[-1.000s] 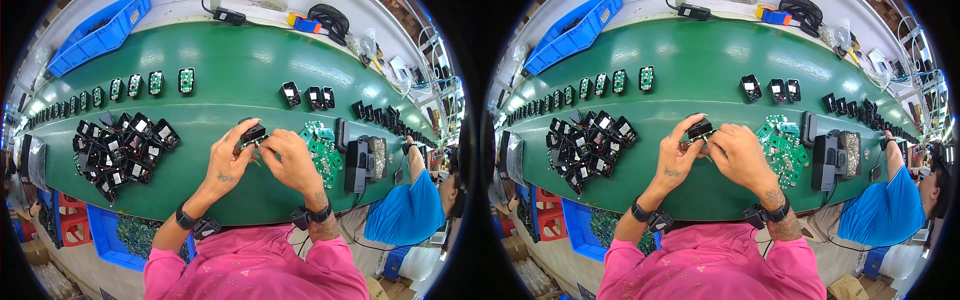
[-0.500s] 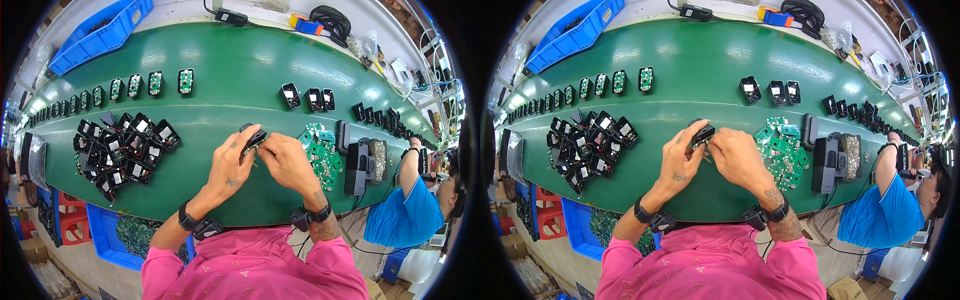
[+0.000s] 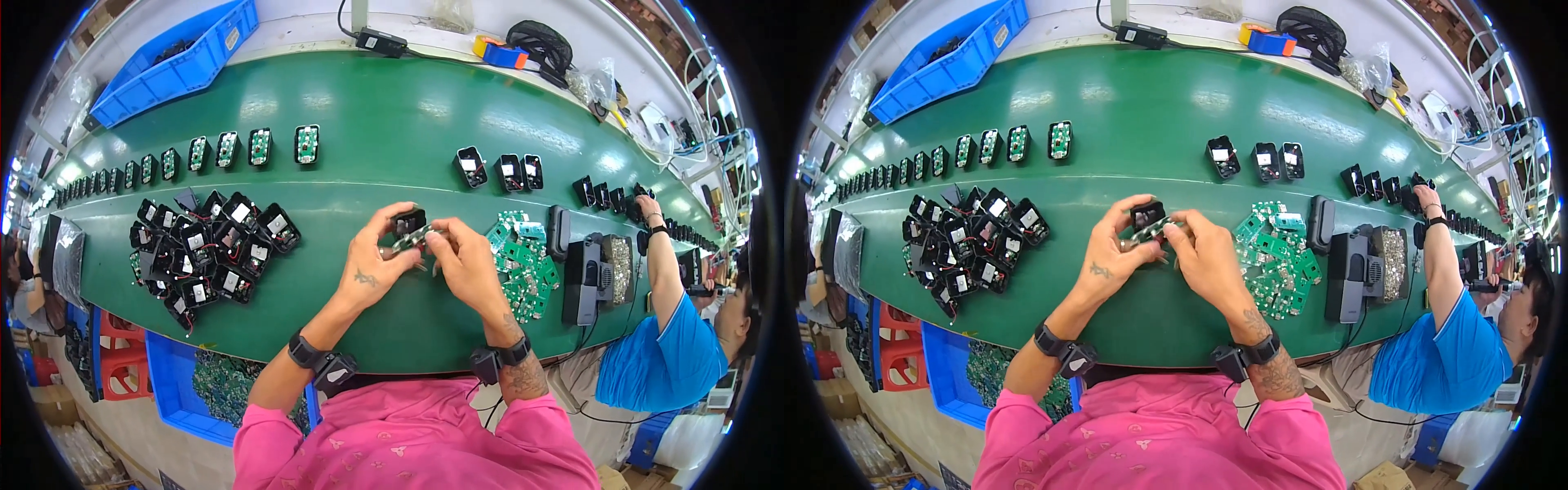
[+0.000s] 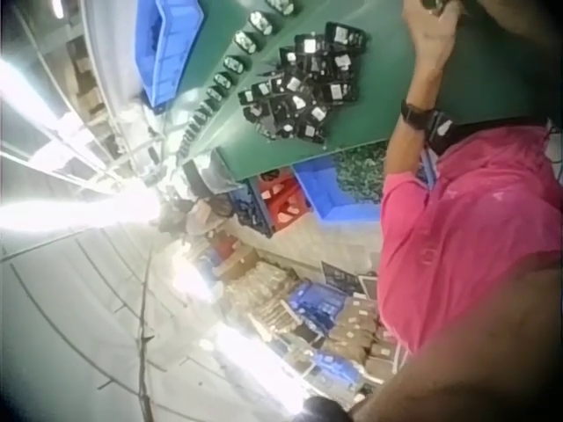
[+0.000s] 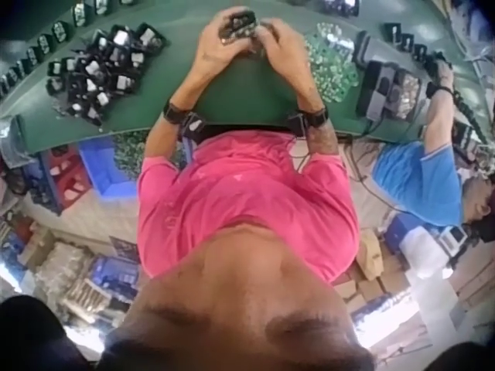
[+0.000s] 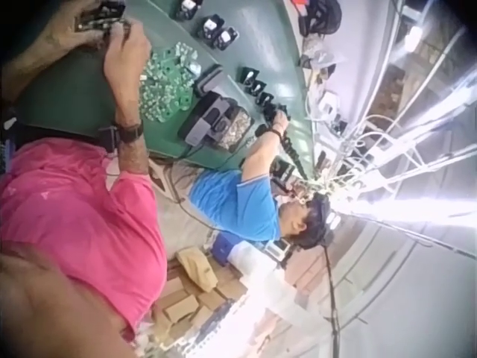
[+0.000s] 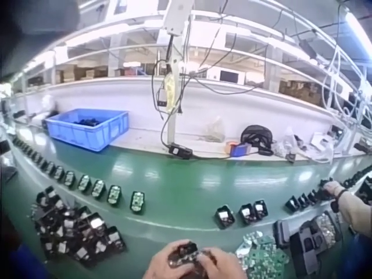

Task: The person assembles electronic devices by picking up a black plastic housing and a green circuit board, fitting the board into the housing, and pressing them together before placing the unit on the conveyor belt.

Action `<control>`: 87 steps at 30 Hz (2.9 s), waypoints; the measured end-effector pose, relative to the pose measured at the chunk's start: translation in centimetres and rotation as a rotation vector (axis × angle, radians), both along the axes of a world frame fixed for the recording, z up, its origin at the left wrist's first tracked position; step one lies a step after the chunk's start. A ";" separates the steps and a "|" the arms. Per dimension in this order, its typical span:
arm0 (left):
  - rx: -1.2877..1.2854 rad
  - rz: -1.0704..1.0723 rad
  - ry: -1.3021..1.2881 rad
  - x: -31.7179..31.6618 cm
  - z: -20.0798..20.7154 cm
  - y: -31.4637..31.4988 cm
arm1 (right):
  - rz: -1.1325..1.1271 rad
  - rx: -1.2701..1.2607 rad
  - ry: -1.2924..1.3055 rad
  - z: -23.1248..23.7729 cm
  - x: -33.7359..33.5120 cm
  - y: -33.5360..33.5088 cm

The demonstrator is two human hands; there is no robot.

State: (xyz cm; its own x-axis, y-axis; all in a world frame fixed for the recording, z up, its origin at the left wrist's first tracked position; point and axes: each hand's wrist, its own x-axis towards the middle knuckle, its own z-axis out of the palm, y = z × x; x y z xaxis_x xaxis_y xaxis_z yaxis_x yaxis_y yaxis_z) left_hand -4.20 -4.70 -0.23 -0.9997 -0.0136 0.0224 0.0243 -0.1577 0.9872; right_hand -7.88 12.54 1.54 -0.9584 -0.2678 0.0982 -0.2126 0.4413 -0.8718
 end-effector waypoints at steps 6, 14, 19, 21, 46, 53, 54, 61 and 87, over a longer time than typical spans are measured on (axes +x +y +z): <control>0.087 -0.079 -0.043 0.1 0.1 0.6 | 0.006 -0.056 0.049 0.9 0.7 0.0; 0.036 -0.082 0.023 0.0 0.1 0.1 | 0.103 -0.333 -0.259 0.2 0.5 0.6; 0.081 -0.137 -0.065 0.3 1.1 0.2 | 0.104 -0.443 -0.380 1.0 -0.3 2.0; 0.109 -0.073 -0.048 0.3 0.8 0.5 | 0.161 -0.426 -0.380 0.8 -0.2 1.9; -0.282 0.226 0.171 1.2 0.7 2.2 | 0.069 -0.126 -0.077 2.2 1.5 0.0; -0.293 0.087 0.164 0.7 0.5 1.0 | 0.027 -0.091 -0.066 1.0 1.0 0.2; -0.207 0.007 0.060 0.7 0.6 0.8 | 0.021 -0.075 -0.070 0.9 1.0 0.3; -0.007 0.005 -0.039 0.7 0.9 0.7 | 0.043 0.094 -0.046 1.1 0.8 0.3; -0.058 0.103 -0.031 0.8 0.9 0.8 | 0.078 -0.169 0.042 -0.6 1.4 -2.3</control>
